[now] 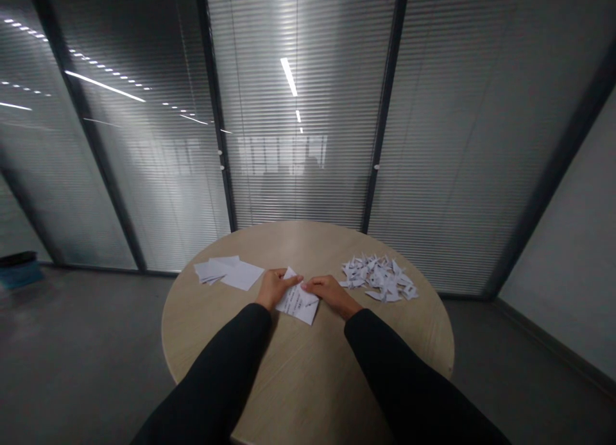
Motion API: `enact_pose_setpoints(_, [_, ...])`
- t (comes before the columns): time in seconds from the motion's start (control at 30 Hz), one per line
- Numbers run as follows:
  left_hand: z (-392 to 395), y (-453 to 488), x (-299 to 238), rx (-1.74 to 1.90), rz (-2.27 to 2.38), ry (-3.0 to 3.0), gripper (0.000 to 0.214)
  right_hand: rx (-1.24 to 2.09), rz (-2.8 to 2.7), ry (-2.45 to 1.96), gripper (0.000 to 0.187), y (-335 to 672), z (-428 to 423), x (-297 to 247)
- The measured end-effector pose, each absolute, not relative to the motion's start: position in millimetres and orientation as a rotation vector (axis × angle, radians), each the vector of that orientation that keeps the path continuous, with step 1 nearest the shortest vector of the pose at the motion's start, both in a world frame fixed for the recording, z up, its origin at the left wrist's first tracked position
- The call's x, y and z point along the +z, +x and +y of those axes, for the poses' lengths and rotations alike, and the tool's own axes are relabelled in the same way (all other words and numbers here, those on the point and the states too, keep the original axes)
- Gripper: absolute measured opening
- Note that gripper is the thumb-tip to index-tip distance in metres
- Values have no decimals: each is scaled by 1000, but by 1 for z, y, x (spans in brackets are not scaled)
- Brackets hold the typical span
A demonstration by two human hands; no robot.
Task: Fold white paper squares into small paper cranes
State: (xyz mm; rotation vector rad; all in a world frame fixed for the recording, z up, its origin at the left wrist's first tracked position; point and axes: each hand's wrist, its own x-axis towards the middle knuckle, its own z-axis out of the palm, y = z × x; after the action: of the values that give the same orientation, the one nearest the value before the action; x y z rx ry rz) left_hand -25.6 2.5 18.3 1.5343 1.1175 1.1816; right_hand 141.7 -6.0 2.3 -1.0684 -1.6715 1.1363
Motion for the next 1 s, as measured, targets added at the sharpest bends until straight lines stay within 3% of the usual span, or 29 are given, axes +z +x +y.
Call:
enact_pose_setpoints(0.5, [4,-24,16,1205,1063,1511,34,717,-1863,-1020,33,144,-8,11])
enact_pose_setpoints(1.0, [5,-29,21,1310,1059,1290,36,807,-1761,-1069,31,145,-1,5])
